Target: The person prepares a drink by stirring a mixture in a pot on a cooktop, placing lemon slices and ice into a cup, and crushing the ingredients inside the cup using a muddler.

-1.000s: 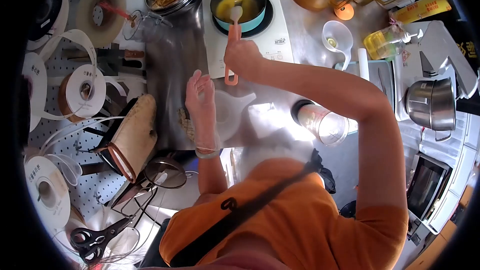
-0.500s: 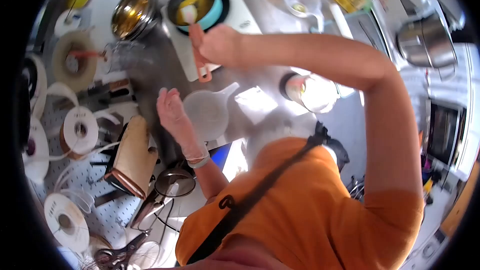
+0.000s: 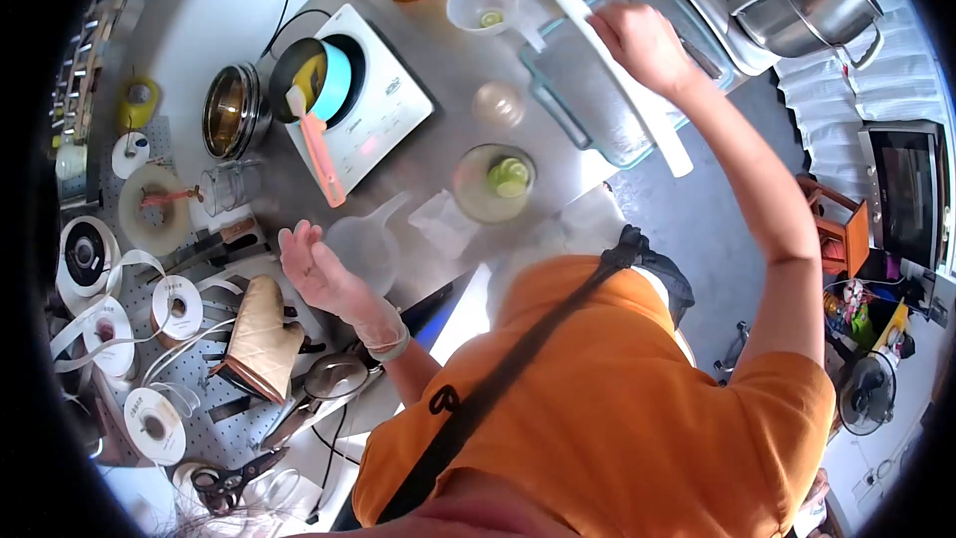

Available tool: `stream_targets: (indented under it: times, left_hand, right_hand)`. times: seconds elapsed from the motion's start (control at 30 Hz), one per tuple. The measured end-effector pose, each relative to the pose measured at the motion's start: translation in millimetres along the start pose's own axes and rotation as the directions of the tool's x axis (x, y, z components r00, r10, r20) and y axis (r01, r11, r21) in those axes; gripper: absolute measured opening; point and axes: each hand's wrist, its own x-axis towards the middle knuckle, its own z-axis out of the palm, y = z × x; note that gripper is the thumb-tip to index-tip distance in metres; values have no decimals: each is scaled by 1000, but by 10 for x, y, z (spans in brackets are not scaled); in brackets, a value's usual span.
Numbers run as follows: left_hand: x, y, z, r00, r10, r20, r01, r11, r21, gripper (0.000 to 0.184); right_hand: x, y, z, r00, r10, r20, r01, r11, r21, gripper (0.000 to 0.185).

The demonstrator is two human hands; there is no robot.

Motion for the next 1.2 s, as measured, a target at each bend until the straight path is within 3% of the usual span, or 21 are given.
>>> stream_targets:
  times: [0.13,0.2,0.3,0.43,0.5,0.57,0.63,0.67,0.73,0.77,0.8,0.83,0.87,0.93,1.1,1.2]
  left_hand:
    - [-209,570,458,998,47,-33,-47,999,26,39]
    - [-318,795,632,997,73,-37,-72,997,10,42]
    - [-470,1113,802,992,122,-15,-120,989,88,45]
    - [-725,1399,925,982,177,-64,-167,977,135,45]
    - [-879,1463,946,983,179,-46,-172,977,122,44]
    - [-1015,1485,980,980,195,-26,-192,976,100,44]
    - [-1187,1458,1032,946,289,146,-281,957,-73,43]
    - [-1280,1399,1052,938,271,214,-256,962,-98,41]
    - [-1343,1540,1144,884,206,419,-179,978,-103,39]
    - [-1353,1571,1145,875,213,435,-178,977,-120,39]
    - [-1363,1590,1142,804,203,558,-155,979,-133,43]
    - [-1375,1600,1135,721,192,666,-134,981,-138,48]
    - [-1390,1604,1109,720,195,666,-136,981,-141,48]
    - [-1411,1596,1021,676,163,718,-122,987,-109,44]
    - [-1479,1527,822,645,159,747,-210,977,-26,44]
    - [-1596,1458,782,590,209,780,-279,959,-46,47]
  right_hand:
    - [-781,751,-36,980,165,109,-171,984,46,12]
    - [-1053,897,-37,957,269,108,-284,945,165,20]
    - [-1182,963,-92,929,317,193,-351,918,185,41]
    - [-1303,1188,30,909,341,238,-398,880,259,26]
    - [-1358,1204,2,935,285,210,-326,924,198,16]
    - [-1533,1284,66,936,318,149,-348,897,273,12]
    - [-1721,1311,102,900,429,78,-426,829,362,14]
    - [-1806,1336,143,893,444,68,-437,822,364,14]
    - [-2066,1463,312,792,610,37,-595,756,274,22]
    - [-2275,1655,554,782,621,47,-615,758,214,24]
    - [-2459,1776,785,767,623,152,-641,757,126,27]
    - [-2556,1734,908,846,509,158,-519,854,33,32]
    - [-2626,1679,1031,908,376,182,-373,926,-54,38]
    - [-2731,1582,1263,921,177,346,-154,984,-92,53]
    - [-2779,1501,1693,950,271,157,-252,959,-131,52]
    - [-2751,1652,1990,966,206,155,-192,976,-103,52]
